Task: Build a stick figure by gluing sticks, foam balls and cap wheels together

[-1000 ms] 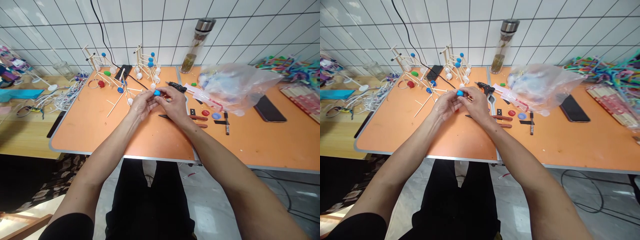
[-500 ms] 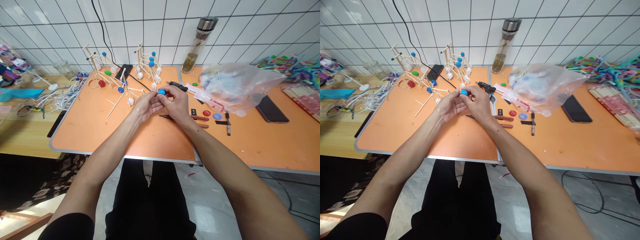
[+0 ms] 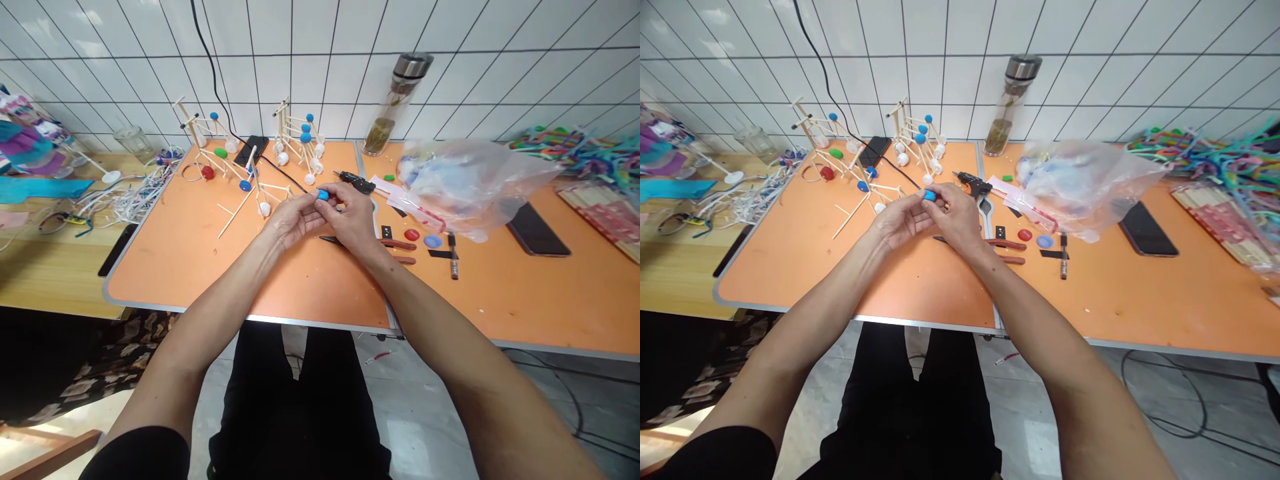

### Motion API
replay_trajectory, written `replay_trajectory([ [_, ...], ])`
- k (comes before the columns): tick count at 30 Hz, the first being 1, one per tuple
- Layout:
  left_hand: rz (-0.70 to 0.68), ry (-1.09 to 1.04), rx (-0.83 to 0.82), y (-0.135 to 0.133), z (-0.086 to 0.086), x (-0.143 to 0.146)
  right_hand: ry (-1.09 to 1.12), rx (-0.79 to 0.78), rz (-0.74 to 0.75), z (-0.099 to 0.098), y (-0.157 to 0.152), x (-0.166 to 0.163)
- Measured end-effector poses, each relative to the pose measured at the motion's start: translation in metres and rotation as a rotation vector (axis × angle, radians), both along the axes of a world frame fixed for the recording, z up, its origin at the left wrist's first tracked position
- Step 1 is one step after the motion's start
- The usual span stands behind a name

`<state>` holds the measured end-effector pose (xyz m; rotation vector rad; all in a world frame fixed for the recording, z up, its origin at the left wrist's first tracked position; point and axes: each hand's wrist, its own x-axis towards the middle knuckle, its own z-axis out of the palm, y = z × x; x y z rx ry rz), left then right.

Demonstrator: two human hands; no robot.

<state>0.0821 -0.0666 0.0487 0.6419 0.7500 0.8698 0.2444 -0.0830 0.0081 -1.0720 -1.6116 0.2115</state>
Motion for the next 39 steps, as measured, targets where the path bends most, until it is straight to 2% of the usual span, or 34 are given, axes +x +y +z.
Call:
replay_trajectory([
  [9, 0.001, -0.013, -0.065, 0.000, 0.006, -0.003, -0.022, 0.055, 0.004, 0.002, 0.001, -0.003],
  [14, -0.008, 0.001, -0.095, -0.001, 0.009, -0.003, -0.037, 0.034, -0.020, 0.000, 0.000, -0.004],
  [19, -0.016, 0.038, -0.069, 0.000, 0.004, -0.002, -0.076, 0.044, -0.027, -0.004, 0.000, -0.003],
  [23, -0.022, 0.078, 0.020, 0.002, 0.000, -0.004, -0.089, 0.045, -0.009, -0.005, 0.000, -0.003],
  [29, -0.041, 0.100, 0.003, 0.000, 0.003, -0.005, -0.072, 0.000, -0.004, -0.003, -0.003, -0.003],
  [34, 0.009, 0.109, 0.041, -0.001, 0.005, -0.005, -0.052, -0.028, 0.024, -0.003, -0.003, -0.004],
  [39, -0.004, 0.130, 0.010, -0.001, 0.010, -0.007, -0.031, -0.011, 0.026, -0.001, -0.004, -0.006],
])
